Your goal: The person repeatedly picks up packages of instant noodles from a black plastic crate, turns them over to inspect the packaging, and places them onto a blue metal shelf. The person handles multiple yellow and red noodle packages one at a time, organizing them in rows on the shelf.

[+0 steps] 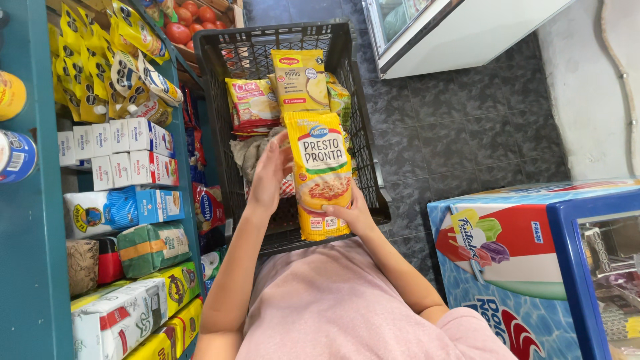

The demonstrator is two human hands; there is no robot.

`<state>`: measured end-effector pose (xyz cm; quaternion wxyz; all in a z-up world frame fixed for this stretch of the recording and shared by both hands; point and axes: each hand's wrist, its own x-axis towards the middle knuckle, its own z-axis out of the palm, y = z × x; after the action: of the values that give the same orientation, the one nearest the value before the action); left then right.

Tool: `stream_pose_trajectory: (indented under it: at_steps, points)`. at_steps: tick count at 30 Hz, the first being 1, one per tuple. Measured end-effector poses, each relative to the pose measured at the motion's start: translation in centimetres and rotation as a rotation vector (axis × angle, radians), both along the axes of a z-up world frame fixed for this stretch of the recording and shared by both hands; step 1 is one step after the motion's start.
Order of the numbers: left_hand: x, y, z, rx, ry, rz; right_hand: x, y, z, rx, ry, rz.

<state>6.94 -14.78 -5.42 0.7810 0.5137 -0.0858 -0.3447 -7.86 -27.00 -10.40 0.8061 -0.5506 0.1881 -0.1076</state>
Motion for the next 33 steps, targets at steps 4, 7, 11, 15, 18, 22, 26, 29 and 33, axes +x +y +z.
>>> stream_pose_trajectory:
  at_steps: [4,7,11,15,18,22,26,29,33]
  points:
    - [-2.2,1.2,-1.8,0.064,-0.042,-0.114,-0.1,-0.3,0.5,0.05,0.002,-0.046]
    - [-4.2,1.9,-0.3,0.091,-0.101,-0.151,0.2,0.1,1.8,0.058,-0.003,-0.086]
    - [-5.4,1.7,-1.7,0.039,-0.092,-0.227,0.4,0.1,1.7,0.037,-0.018,-0.119]
    - [-6.0,2.1,-1.8,0.18,-0.189,-0.269,0.1,0.0,0.2,0.094,-0.033,-0.158]
    - [-6.2,1.7,1.4,0.229,-0.235,-0.279,0.3,0.4,1.0,0.112,-0.036,-0.189]
    - [-7.1,1.1,4.1,0.31,-0.376,-0.264,0.4,0.8,2.2,0.026,-0.019,-0.279]
    - [-7.2,1.0,2.3,0.366,-0.573,-0.191,-0.2,0.9,2.1,-0.147,0.012,-0.312]
    - [-7.4,0.7,1.2,0.388,-0.676,-0.129,-0.4,1.2,3.0,-0.268,0.044,-0.325]
    - [-7.0,0.6,0.7,0.403,-0.701,-0.009,-0.2,2.2,6.0,-0.404,-0.002,-0.109]
